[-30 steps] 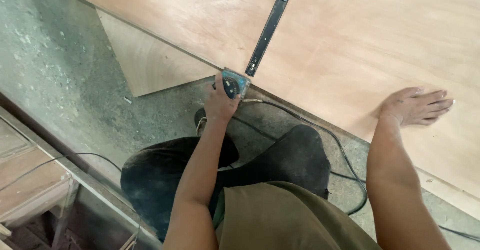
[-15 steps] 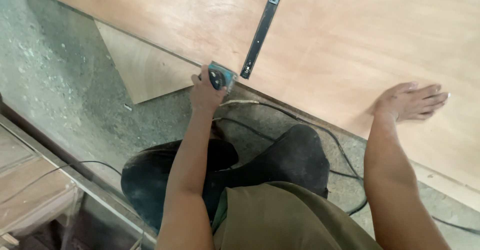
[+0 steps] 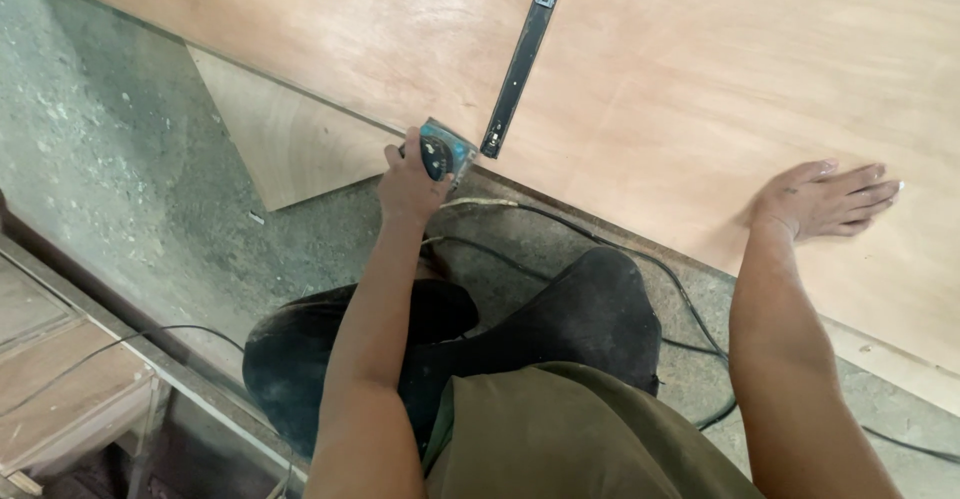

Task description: Sanding a large wooden panel using a handheld power sander to smooth the surface.

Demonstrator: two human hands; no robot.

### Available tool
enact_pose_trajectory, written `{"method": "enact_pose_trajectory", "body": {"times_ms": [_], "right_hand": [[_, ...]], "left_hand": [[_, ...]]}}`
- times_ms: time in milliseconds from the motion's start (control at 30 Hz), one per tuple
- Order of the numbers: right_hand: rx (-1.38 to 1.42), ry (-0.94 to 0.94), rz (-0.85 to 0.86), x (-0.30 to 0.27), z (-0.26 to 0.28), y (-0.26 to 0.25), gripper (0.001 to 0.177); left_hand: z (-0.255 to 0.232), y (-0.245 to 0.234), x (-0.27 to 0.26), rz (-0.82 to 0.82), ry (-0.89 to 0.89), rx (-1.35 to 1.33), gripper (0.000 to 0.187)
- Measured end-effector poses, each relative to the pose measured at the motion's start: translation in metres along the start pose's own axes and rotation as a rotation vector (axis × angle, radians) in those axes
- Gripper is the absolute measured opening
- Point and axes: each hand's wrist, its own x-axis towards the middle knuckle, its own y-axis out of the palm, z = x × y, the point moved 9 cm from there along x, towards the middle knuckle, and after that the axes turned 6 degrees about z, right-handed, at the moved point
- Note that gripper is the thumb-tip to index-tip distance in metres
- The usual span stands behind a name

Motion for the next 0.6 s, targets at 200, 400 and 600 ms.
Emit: {"method": "enact_pose_trajectory", "body": {"times_ms": [200, 400, 600], "right_hand": [[-0.048, 0.012, 0.013, 0.003, -0.001, 0.004, 0.056], [-0.090, 0.013, 0.005, 0.006, -0.006, 0.008, 0.055], [-0.019, -0.005, -0.020, 0.000, 0.003, -0.005, 0.054]], "left_hand": [[0.000, -0.012, 0.009, 0.003, -0.107, -0.079, 0.094], [-0.009, -0.002, -0.011, -0.024, -0.146, -0.158, 0.094], [0.003, -0.020, 0.017, -0.088, -0.178, -0.191, 0.099]]}}
